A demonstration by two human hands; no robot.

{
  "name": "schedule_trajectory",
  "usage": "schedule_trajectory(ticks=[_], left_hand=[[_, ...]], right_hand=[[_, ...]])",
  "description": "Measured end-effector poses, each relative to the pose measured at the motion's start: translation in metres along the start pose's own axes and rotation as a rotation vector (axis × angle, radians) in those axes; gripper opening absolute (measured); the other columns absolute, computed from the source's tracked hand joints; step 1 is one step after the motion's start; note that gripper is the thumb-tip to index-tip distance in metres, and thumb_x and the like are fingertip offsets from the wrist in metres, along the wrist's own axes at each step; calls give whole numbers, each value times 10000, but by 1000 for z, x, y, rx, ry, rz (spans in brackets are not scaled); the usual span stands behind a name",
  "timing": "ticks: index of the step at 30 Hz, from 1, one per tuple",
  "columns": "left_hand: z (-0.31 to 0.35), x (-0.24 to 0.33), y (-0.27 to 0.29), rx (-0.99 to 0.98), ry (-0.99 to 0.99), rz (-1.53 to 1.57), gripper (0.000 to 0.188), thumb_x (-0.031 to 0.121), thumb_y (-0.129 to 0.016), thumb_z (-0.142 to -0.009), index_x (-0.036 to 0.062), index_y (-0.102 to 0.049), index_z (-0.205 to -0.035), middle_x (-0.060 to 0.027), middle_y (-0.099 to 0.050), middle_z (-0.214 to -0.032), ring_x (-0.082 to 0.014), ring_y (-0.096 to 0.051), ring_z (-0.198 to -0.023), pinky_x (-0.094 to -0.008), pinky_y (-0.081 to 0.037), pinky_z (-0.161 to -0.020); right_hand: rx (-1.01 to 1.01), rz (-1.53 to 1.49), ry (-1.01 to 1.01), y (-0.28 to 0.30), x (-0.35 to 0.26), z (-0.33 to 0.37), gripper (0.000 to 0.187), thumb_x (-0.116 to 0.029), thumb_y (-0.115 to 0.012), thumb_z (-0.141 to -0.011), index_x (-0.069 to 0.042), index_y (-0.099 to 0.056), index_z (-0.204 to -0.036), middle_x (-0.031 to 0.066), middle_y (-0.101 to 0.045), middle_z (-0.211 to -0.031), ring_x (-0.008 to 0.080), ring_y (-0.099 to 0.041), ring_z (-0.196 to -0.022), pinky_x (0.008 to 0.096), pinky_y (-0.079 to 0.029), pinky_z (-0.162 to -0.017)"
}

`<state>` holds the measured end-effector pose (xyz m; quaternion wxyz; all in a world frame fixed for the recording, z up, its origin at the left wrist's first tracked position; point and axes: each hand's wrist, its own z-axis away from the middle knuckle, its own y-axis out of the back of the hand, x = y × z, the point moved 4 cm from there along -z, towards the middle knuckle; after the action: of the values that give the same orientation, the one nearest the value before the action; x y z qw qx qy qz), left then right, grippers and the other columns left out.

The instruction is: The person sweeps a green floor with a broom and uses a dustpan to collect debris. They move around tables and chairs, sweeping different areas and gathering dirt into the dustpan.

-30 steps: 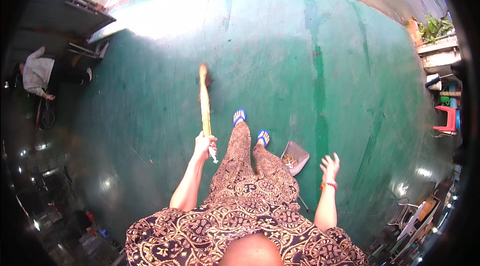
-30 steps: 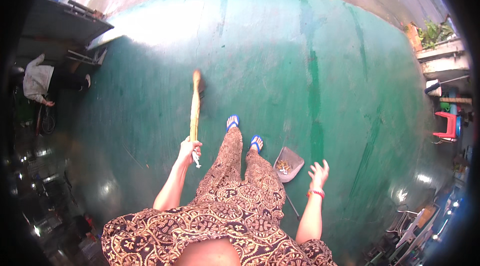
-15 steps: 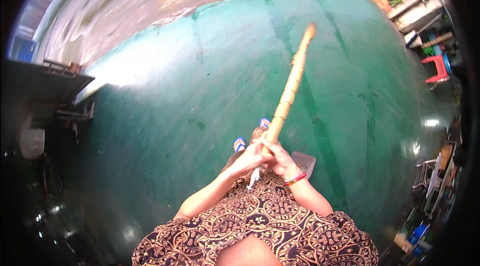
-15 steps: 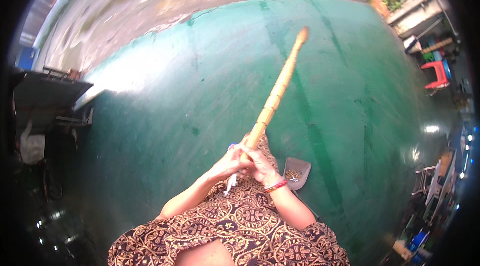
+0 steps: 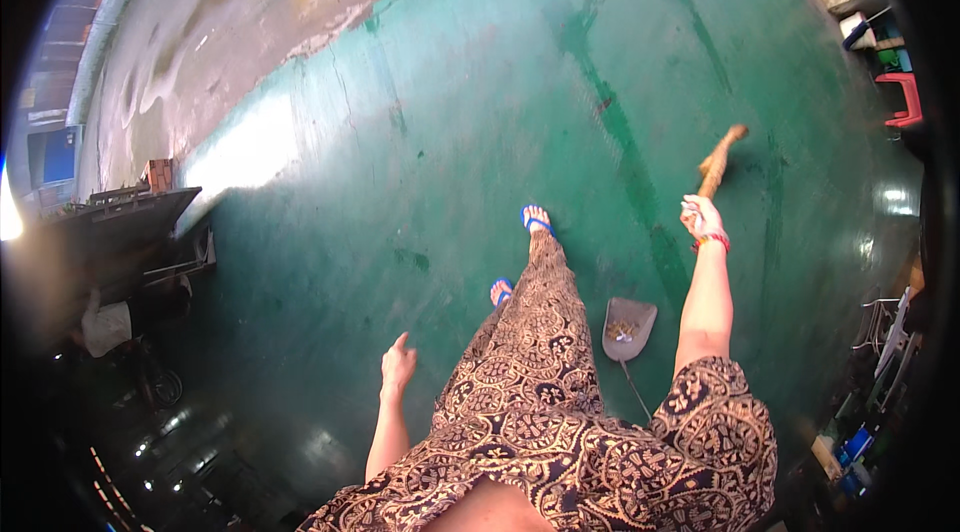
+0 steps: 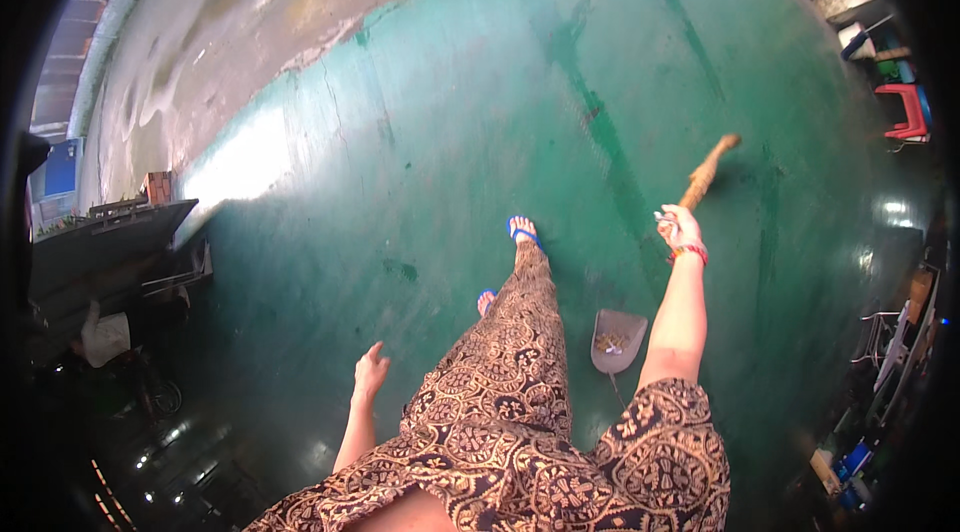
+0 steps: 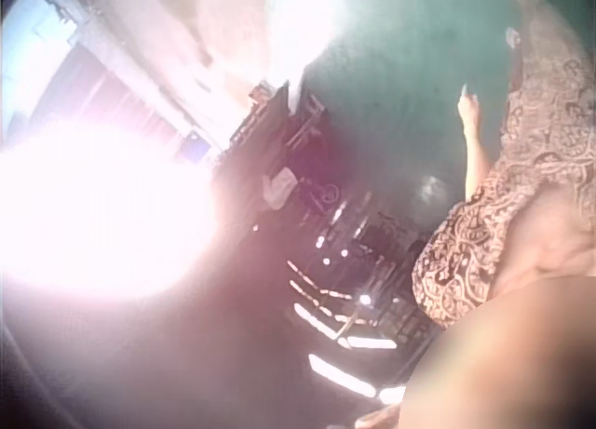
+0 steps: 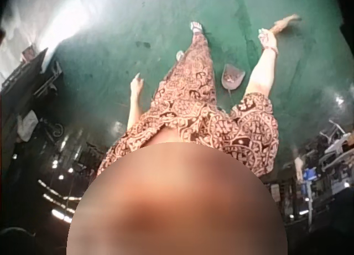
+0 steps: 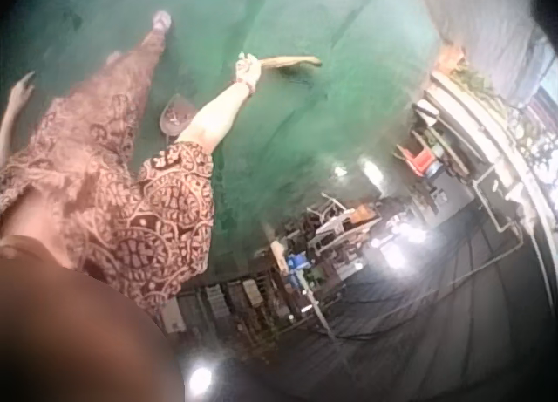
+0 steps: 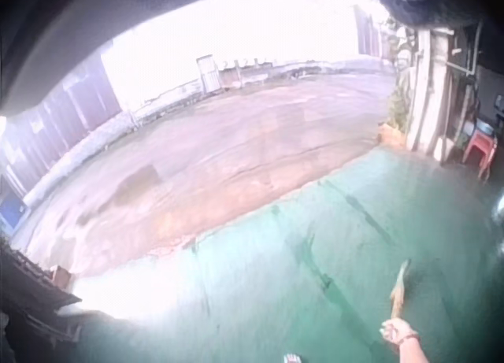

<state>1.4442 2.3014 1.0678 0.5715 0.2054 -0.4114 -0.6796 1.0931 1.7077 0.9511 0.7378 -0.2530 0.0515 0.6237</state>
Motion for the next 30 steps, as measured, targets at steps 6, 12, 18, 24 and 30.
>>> schedule_trajectory(ticks=[6,12,18,24,30], left_hand=[[76,-91,-65,-268,587,719,450,26,-472,-823,32,-447,-1272,-89,-658,-815,-122,-615,-697,-270,-522,-585],[50,-11,-59,-331,296,477,469,47,-510,-807,24,-445,-1271,-87,-657,-813,-133,-618,-677,-253,-515,-589],[-30,74,4,-137,72,727,462,47,-497,-818,27,-444,-1277,-76,-652,-853,-118,-608,-717,-255,-508,-614],[-64,87,29,-86,-33,732,460,64,-495,-814,33,-457,-1271,-86,-658,-873,-121,-619,-750,-254,-511,-634],[-78,46,1,-253,231,515,457,39,-512,-765,44,-513,-1222,-101,-660,-793,-141,-620,-634,-273,-514,-570]], right_hand=[[213,1069,145,-45,167,-16,176,-26,-547,-681,58,-484,-822,160,-571,-631,261,-580,-442,374,-465,-373],[-200,1496,27,-136,250,36,393,-66,-603,-683,42,-448,-1027,158,-592,-804,209,-575,-463,321,-486,-430],[-623,702,-546,-223,177,84,174,-91,-622,-806,-60,-451,-793,-34,-412,-555,54,-366,-377,212,-313,-346],[-754,409,-375,-199,92,141,151,-57,-601,-813,-57,-455,-853,-36,-410,-577,32,-366,-399,191,-294,-350],[-206,676,210,-164,-21,82,335,-30,-637,-753,-17,-391,-979,17,-456,-577,104,-453,-399,262,-401,-334]])
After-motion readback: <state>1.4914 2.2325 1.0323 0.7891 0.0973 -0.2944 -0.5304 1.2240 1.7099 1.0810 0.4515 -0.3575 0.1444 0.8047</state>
